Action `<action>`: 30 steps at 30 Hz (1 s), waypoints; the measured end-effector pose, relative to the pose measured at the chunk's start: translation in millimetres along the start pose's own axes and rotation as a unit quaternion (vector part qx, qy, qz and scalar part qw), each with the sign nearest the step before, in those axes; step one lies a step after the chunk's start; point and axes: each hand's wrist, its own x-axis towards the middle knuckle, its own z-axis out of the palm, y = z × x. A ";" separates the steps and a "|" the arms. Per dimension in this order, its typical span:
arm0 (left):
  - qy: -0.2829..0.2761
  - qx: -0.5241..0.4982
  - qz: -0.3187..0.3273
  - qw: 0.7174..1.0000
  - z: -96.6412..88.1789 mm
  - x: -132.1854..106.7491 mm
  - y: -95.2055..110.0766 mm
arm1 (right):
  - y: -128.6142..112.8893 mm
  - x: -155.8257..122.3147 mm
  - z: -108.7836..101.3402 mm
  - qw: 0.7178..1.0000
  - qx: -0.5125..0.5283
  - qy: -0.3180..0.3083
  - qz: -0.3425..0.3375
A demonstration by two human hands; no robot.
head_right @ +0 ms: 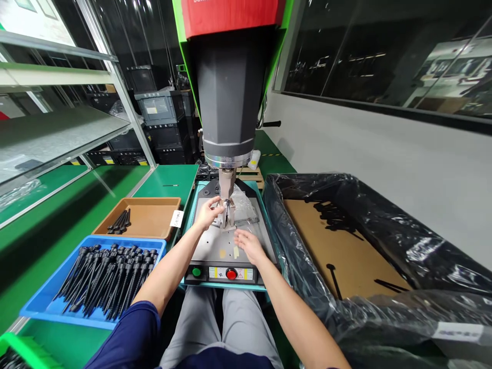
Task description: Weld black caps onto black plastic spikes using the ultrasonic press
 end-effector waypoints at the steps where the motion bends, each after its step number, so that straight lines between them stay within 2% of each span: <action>1: 0.000 -0.003 0.001 1.000 0.0 0.0 -0.1 | 2.9 -7.7 -1.7 1.000 -0.005 -0.007 0.016; 6: 0.009 -0.017 -0.004 1.000 -0.2 -1.1 -0.7 | 10.7 -35.4 -6.6 0.997 0.028 -0.037 0.066; 9: 0.015 -0.034 -0.009 0.999 -1.4 -2.1 -1.7 | 5.3 -40.9 -9.7 0.989 0.122 -0.024 0.075; 13: 0.019 -0.052 -0.013 0.998 -4.1 -2.0 -5.5 | -4.8 -41.3 -17.4 0.958 0.278 0.009 0.071; 16: 0.021 -0.053 -0.023 0.998 -5.7 -0.8 -9.4 | -6.0 -37.4 -21.5 0.941 0.330 0.035 0.059; 19: 0.027 -0.044 -0.028 0.998 -5.9 0.3 -12.1 | -1.6 -27.5 -22.7 0.956 0.270 0.103 0.045; 22: 0.032 -0.035 -0.033 0.998 -5.3 0.4 -11.9 | 2.7 -15.1 -25.0 0.968 0.195 0.158 -0.001; 30: 0.032 -0.013 -0.038 0.999 -4.5 -2.9 -5.5 | -1.5 8.5 -39.5 0.973 0.132 0.180 -0.052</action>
